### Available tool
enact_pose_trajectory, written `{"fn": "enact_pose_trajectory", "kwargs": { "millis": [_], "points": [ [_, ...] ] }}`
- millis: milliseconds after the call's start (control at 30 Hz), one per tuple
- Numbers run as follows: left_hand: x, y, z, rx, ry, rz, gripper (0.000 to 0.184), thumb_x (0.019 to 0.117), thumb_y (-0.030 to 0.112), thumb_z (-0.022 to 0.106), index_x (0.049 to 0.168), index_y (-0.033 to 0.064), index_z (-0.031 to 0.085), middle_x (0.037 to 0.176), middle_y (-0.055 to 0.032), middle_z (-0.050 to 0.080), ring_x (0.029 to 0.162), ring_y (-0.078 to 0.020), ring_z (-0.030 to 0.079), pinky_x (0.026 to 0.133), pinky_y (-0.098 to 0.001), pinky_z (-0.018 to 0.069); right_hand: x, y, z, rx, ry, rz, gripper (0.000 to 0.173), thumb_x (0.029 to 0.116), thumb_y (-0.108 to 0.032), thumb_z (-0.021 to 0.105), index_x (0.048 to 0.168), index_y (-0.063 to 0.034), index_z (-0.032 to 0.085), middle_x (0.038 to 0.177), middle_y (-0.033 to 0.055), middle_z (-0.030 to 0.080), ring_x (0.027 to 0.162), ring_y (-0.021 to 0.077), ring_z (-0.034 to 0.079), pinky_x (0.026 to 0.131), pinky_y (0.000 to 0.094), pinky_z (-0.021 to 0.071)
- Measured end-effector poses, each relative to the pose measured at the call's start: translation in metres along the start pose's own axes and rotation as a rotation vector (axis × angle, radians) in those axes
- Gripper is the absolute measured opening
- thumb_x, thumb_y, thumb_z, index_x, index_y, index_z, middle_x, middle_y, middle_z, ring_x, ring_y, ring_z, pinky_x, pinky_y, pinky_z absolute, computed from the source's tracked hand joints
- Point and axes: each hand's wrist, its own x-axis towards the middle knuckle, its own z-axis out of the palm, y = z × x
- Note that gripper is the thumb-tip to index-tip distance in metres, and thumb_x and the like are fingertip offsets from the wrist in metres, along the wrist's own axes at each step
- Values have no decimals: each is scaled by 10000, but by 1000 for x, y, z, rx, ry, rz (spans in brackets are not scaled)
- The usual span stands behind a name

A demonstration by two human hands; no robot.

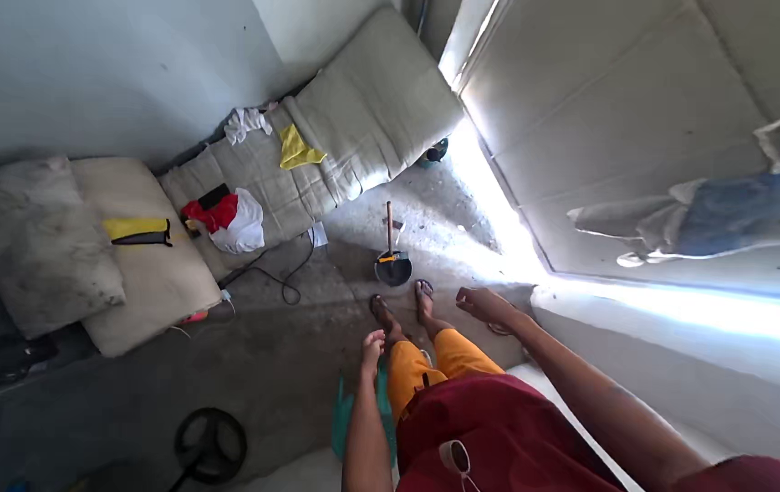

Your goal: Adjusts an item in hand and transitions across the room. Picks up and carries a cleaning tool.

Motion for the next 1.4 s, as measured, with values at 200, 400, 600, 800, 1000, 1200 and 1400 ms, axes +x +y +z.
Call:
{"fn": "enact_pose_trajectory", "kwargs": {
  "millis": [200, 400, 600, 800, 1000, 1200, 1400],
  "points": [
    [129, -6, 17, -125, 76, 22, 331, 1052, 90, 482, 1346, -16, 591, 1342, -195, 618, 1200, -289, 607, 963, -479, 519, 145, 33, 51, 52, -42, 11, 394, 1058, -332, 534, 1307, -42, 630, 1182, 226, 696, 1148, 401, 660, 1018, 623, 493],
    [276, -33, 29, -150, 100, -18, 323, 1069, 118, 493, 1347, -24, 576, 1283, -208, 641, 1117, -275, 646, 932, -442, 535, 241, 52, 92, 54, 68, 17, 351, 1049, -311, 529, 1272, -75, 662, 1277, 170, 662, 1256, 340, 596, 1089, 542, 460],
    [387, -73, 40, -31, 104, -23, 448, 933, -18, 611, 1378, -29, 555, 1303, -206, 629, 1149, -274, 628, 934, -421, 540, 288, 73, 97, 103, 279, -26, 336, 1057, -315, 498, 1240, -93, 671, 1199, 125, 692, 1082, 278, 669, 976, 502, 529],
    [451, -103, 55, 31, 95, -89, 668, 824, 38, 742, 1447, -6, 506, 1342, -215, 619, 1234, -324, 603, 1021, -504, 510, 304, 84, 87, 423, 356, -32, 338, 1049, -345, 553, 1243, -96, 674, 1115, 61, 726, 909, 145, 695, 833, 363, 581],
    [486, -131, 70, -92, 66, -141, 737, 816, 86, 811, 1471, 51, 474, 1320, -207, 631, 1174, -323, 635, 954, -476, 553, 310, 86, 90, 445, 402, -47, 276, 1043, -293, 578, 1188, -88, 693, 1021, 28, 737, 850, 94, 690, 771, 289, 581],
    [488, -127, 83, -327, 93, -150, 638, 874, 13, 733, 1443, -3, 445, 1306, -264, 581, 1067, -321, 671, 867, -419, 605, 312, 89, 91, 445, 411, -52, 256, 1038, -282, 585, 1162, -93, 704, 986, 9, 739, 804, 80, 677, 728, 265, 566],
    [481, -130, 89, -497, 97, -35, 595, 918, -54, 649, 1448, -12, 380, 1259, -280, 589, 978, -309, 687, 807, -423, 613, 310, 92, 90, 451, 407, -38, 263, 1039, -284, 581, 1162, -85, 701, 972, 10, 738, 794, 85, 676, 720, 273, 566]
  ]
}}
